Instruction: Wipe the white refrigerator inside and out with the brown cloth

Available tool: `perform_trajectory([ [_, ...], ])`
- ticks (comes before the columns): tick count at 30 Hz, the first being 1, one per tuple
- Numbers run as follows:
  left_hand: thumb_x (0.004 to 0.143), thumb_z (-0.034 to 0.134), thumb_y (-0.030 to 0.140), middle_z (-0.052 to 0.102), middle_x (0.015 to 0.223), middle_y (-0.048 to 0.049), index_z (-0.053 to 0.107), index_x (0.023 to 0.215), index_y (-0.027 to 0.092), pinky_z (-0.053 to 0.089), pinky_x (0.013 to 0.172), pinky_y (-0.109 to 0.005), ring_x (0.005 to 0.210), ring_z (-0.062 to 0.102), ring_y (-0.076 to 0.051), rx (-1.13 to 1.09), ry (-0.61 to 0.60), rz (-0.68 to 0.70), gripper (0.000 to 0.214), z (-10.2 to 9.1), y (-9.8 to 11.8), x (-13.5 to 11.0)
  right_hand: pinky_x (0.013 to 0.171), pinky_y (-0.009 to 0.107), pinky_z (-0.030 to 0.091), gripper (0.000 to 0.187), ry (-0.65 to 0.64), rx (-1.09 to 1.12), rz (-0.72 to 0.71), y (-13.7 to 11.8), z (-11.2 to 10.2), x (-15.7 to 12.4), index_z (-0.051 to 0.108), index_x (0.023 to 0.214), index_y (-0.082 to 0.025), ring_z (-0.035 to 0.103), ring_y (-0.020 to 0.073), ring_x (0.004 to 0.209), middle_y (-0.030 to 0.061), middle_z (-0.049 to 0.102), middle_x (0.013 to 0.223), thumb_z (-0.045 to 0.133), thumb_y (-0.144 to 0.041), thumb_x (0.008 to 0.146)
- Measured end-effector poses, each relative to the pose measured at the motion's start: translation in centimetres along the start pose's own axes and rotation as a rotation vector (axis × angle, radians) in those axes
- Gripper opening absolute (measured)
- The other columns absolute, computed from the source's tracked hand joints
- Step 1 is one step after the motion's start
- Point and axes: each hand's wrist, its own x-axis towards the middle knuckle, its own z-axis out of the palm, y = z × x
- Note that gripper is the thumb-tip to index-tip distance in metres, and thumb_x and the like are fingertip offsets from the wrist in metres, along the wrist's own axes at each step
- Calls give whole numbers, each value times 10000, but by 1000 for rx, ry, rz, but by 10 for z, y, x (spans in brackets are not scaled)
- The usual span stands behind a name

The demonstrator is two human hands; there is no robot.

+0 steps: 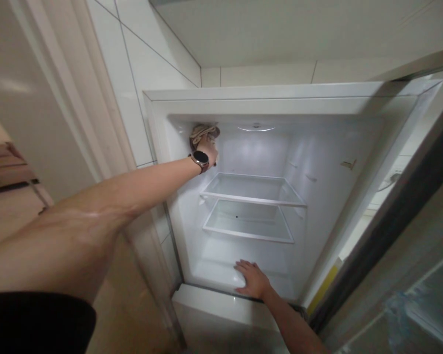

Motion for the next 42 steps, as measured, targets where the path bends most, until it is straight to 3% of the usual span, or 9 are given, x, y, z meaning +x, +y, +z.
perform_trajectory([
  [4,858,554,355,731,1109,-217,793,972,154,17,1266,-589,1486,314,-416,214,-145,108,332,-45,7,-47,1250,535,162,898,4,-12,1,-5,-5,-3,444,1568,-279,278,311,1553,79,336,1668,693,-589,763],
  [8,896,457,301,717,1132,-231,791,984,157,34,1235,-655,1466,322,-438,369,-172,146,374,-57,25,-95,1243,527,165,883,11,-31,-2,-5,-4,-3,417,1585,-281,268,302,1556,79,310,1678,659,-583,791],
  [14,912,424,304,724,1106,-249,808,1007,166,81,1171,-752,1442,360,-474,402,-200,117,419,-31,38,-173,1240,500,174,872,19,-51,-14,-3,-3,0,439,1570,-275,279,299,1551,75,332,1671,682,-554,780],
  [19,899,538,193,744,1100,-230,821,986,147,202,1152,-703,1298,522,-435,750,-507,161,300,2,31,-225,1228,536,198,899,15,-41,-46,-1,-5,-1,443,1565,-250,295,327,1541,110,347,1660,684,-615,780],
  [23,926,538,115,734,1163,-227,807,1040,107,247,1134,-658,1243,564,-414,911,-629,182,293,38,28,-223,1217,549,221,913,19,-44,-60,0,-6,-2,445,1563,-261,313,343,1530,116,357,1654,678,-667,779],
  [29,885,543,55,704,1158,-299,747,1166,13,228,1120,-706,1294,532,-471,754,-530,9,350,91,27,-216,1204,553,244,924,31,-56,-69,2,-4,-1,459,1550,-261,327,342,1523,113,375,1646,686,-697,769],
  [35,927,450,139,656,1260,-338,649,1331,12,256,1099,-744,1357,474,-475,581,-502,-103,468,117,4,-219,1204,544,249,928,35,-62,-67,1,-5,-2,451,1551,-268,331,328,1521,117,387,1640,703,-694,767],
  [37,929,471,157,668,1237,-327,662,1310,10,295,1103,-703,1331,498,-455,531,-524,-122,450,123,-6,-214,1206,561,243,935,22,-64,-52,0,-7,-3,438,1558,-279,323,328,1525,110,376,1646,718,-679,761],
  [42,973,477,194,710,1167,-225,726,1204,88,437,1057,-459,1153,625,-318,365,-558,-179,356,149,-29,-185,1203,557,256,912,25,-73,-58,-2,-10,-5,441,1551,-284,323,315,1526,95,377,1648,710,-680,776],
])
